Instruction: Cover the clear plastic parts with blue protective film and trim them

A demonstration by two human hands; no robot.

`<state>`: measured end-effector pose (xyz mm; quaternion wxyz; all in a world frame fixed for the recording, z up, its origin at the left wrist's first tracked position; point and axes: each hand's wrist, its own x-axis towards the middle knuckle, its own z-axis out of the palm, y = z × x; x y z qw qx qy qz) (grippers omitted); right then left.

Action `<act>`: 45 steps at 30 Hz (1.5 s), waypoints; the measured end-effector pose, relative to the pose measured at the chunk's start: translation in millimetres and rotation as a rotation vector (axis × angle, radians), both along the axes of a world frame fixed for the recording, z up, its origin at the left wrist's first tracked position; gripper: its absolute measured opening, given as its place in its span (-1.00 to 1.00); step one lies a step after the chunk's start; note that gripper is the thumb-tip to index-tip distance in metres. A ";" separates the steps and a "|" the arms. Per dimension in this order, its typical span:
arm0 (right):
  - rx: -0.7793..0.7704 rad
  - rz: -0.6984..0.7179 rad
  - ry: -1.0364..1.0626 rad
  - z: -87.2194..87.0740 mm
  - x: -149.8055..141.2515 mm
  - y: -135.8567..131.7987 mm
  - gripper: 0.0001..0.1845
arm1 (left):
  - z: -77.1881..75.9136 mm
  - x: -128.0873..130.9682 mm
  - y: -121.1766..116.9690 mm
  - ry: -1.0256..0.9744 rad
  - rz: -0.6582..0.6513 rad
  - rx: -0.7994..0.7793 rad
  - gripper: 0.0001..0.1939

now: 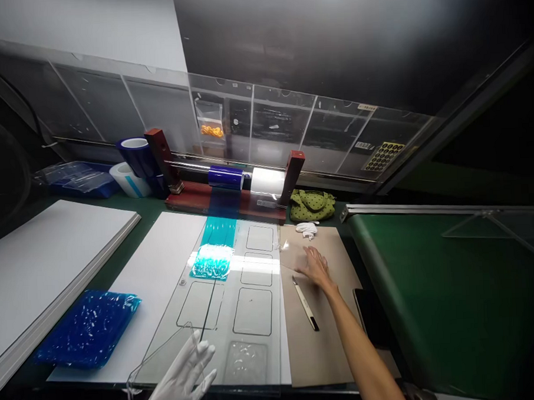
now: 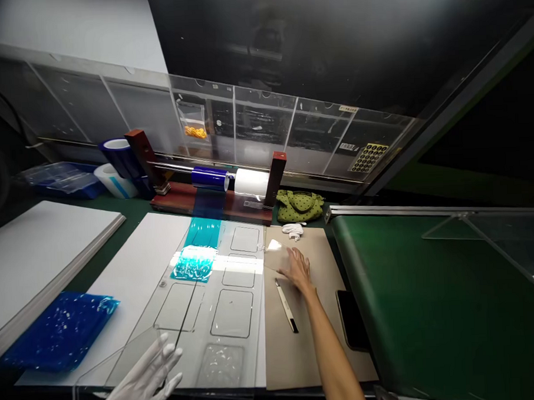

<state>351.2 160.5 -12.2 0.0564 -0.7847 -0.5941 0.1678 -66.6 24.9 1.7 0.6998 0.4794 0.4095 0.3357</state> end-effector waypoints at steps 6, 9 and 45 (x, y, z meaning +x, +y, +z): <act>-0.069 -0.181 -0.017 -15.5 -48.5 -56.2 -0.71 | 13.7 9.1 8.3 -0.020 -0.034 0.005 0.18; -0.022 -0.251 0.049 -13.5 -65.3 -72.3 -0.67 | 37.8 13.0 5.3 0.228 -0.014 0.194 0.19; 0.303 0.266 0.777 130.6 -276.1 -265.3 -0.04 | 157.5 -43.6 -48.4 0.632 -0.443 1.002 0.21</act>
